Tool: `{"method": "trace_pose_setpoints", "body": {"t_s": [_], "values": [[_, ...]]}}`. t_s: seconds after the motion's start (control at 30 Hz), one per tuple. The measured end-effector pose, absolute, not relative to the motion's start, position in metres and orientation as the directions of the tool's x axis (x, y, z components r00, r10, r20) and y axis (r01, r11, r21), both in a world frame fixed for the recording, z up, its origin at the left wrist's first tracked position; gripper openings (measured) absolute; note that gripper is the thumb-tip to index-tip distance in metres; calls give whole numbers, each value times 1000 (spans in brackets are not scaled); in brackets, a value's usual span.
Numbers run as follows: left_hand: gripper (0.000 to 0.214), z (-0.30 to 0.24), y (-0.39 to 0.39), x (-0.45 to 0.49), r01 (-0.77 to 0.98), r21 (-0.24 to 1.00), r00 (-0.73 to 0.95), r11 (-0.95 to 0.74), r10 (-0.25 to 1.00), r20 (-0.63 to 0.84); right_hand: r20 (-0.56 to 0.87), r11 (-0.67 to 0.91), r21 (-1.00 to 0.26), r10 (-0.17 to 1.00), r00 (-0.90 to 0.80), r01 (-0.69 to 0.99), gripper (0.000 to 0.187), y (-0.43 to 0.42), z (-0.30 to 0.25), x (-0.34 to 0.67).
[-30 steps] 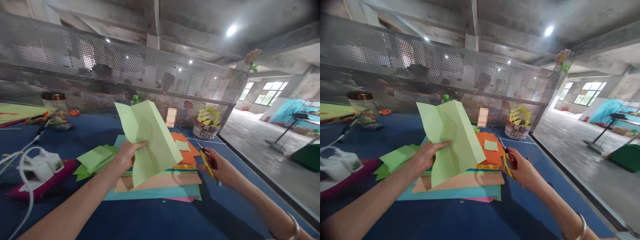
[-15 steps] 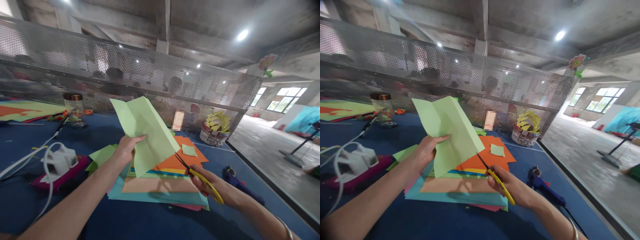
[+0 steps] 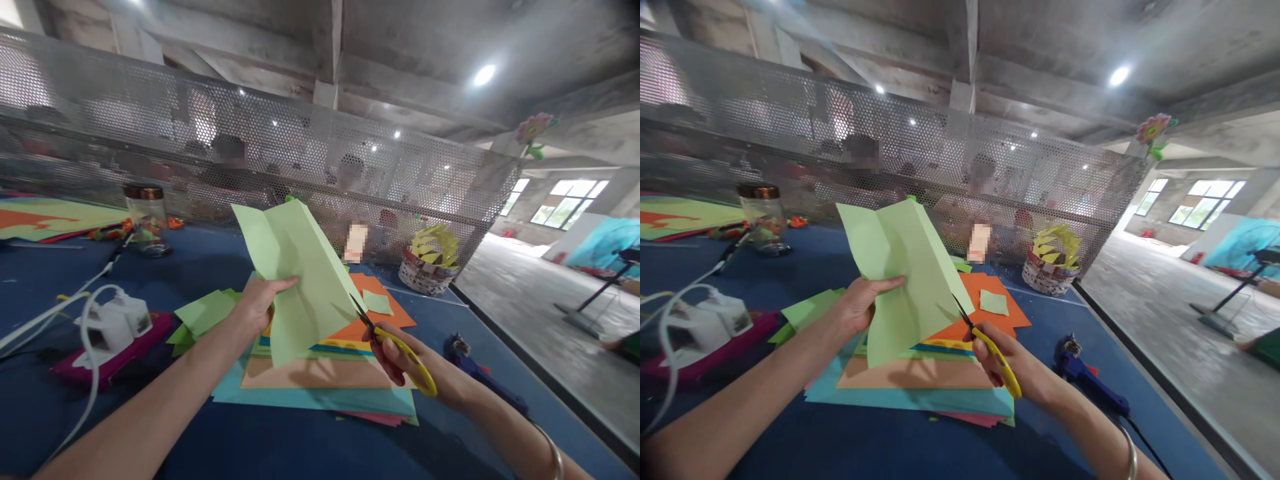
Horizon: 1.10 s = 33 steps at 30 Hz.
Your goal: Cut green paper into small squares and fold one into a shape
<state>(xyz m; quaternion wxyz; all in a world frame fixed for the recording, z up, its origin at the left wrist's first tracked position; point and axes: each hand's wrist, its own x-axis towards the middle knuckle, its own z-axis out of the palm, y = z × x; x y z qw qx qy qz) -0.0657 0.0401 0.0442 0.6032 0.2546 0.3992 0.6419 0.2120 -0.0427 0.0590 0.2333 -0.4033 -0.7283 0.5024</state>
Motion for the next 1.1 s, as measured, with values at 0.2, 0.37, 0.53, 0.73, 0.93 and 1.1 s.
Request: {"method": "trace_pose_setpoints", "body": {"t_s": [0.2, 0.37, 0.53, 0.73, 0.93, 1.1], "values": [[42, 42, 38, -62, -574, 814, -78, 91, 983, -165, -44, 146, -940, 845, -532, 309, 42, -40, 53, 208], [43, 41, 38, -62, -569, 818, -99, 80, 981, -165, 30, 185, -950, 856, -517, 251, 40, -37, 47, 203], [42, 45, 36, -63, -552, 827, -80, 108, 980, -182, 82, 220, -946, 874, -478, 239, 46, -34, 41, 196], [41, 42, 38, -65, -526, 837, -31, 148, 981, -193, 90, 215, -951, 882, -463, 224, 46, -34, 35, 195], [46, 42, 36, -60, -528, 841, -44, 116, 986, -163, 111, 218, -954, 894, -433, 205, 42, -36, 31, 193], [48, 47, 32, -57, -519, 852, -83, 72, 987, -134, 132, 193, -972, 918, -374, 131, 45, -34, 21, 192]]}}
